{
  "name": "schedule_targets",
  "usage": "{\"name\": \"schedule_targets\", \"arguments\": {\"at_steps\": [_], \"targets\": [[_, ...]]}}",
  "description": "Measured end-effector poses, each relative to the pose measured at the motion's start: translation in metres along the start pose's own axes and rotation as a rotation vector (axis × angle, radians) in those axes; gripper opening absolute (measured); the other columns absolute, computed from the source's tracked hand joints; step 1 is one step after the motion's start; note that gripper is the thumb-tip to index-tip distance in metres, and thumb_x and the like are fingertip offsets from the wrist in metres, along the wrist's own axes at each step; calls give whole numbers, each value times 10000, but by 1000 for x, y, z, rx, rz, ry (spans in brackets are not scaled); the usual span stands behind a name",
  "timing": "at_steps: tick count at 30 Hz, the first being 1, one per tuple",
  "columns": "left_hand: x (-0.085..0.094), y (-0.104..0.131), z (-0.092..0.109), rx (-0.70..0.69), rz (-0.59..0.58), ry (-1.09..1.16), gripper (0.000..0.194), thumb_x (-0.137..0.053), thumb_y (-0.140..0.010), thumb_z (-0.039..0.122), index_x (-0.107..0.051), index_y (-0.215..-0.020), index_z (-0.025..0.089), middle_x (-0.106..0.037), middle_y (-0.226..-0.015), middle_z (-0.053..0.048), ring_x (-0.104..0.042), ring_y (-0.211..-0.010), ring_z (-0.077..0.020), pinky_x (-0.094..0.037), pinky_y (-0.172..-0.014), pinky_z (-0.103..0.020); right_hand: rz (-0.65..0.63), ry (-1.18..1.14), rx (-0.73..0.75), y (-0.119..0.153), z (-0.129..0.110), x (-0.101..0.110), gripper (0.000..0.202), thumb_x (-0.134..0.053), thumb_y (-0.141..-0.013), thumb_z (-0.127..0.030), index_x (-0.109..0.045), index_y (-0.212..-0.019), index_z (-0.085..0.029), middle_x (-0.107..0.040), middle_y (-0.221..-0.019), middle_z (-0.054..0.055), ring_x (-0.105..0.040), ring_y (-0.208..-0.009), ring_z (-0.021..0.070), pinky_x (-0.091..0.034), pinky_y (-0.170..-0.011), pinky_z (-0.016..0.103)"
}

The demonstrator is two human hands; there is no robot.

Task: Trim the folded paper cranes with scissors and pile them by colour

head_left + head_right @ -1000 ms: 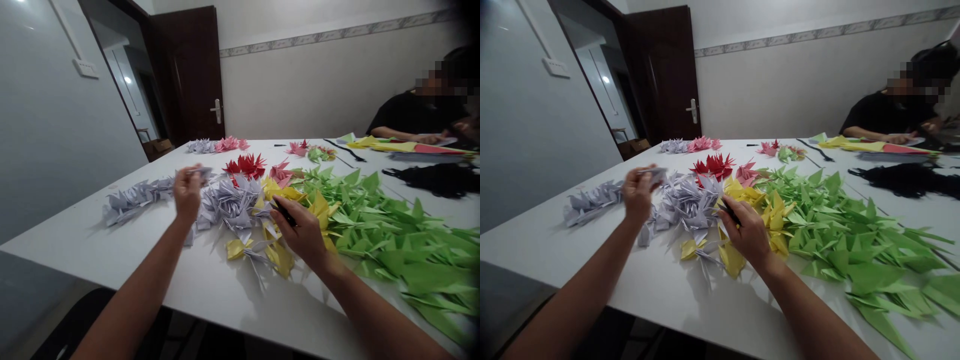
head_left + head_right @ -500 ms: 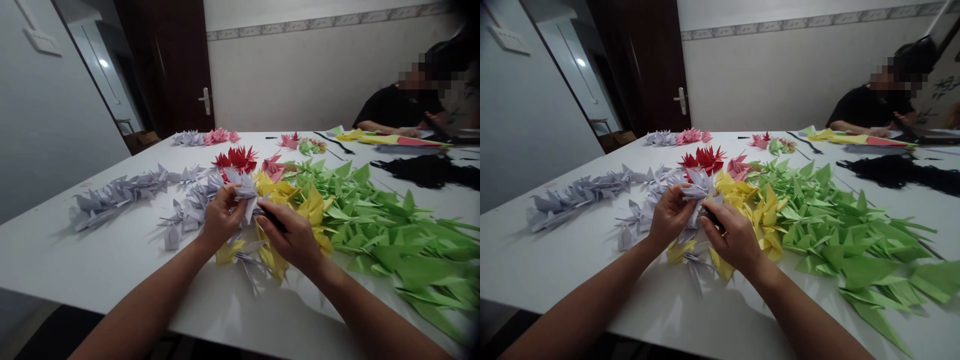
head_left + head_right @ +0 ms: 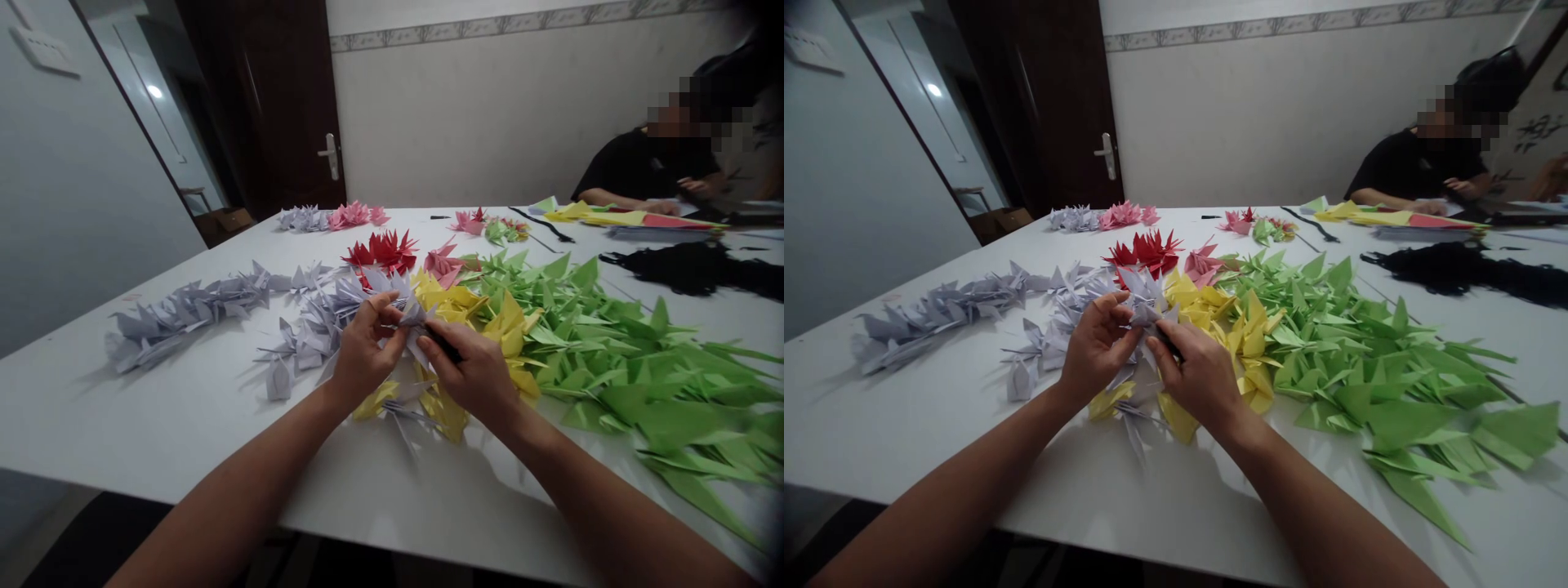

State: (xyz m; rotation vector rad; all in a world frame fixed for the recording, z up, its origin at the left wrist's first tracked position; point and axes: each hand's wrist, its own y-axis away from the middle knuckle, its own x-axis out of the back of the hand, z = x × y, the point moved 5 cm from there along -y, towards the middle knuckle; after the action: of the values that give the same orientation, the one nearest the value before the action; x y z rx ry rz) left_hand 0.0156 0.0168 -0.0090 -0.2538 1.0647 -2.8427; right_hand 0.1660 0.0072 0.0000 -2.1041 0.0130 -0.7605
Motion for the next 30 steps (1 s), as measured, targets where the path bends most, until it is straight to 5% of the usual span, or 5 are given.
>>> {"name": "schedule_targets", "arguments": {"at_steps": [24, 30], "targets": [[-5, 3, 2, 4, -67, -58, 428, -635, -781, 167, -520, -1191, 217, -598, -882, -21, -604, -781, -103, -510, -674, -200, -120, 115, -69, -2, 6, 0, 226, -503, -902, -286, -697, -964, -189, -710, -882, 80, -653, -745, 194, -487, -700, 318], [1, -3, 0, 144, 57, 93, 418, -675, -728, 184, -550, -1125, 221, -575, -808, 14, -577, -694, -84, -497, -638, -190, 46, -22, -56, -4, 5, 8, 213, -541, -878, -296, -685, -1008, -206, -727, -947, 72, -674, -837, 211, -519, -754, 333]]}}
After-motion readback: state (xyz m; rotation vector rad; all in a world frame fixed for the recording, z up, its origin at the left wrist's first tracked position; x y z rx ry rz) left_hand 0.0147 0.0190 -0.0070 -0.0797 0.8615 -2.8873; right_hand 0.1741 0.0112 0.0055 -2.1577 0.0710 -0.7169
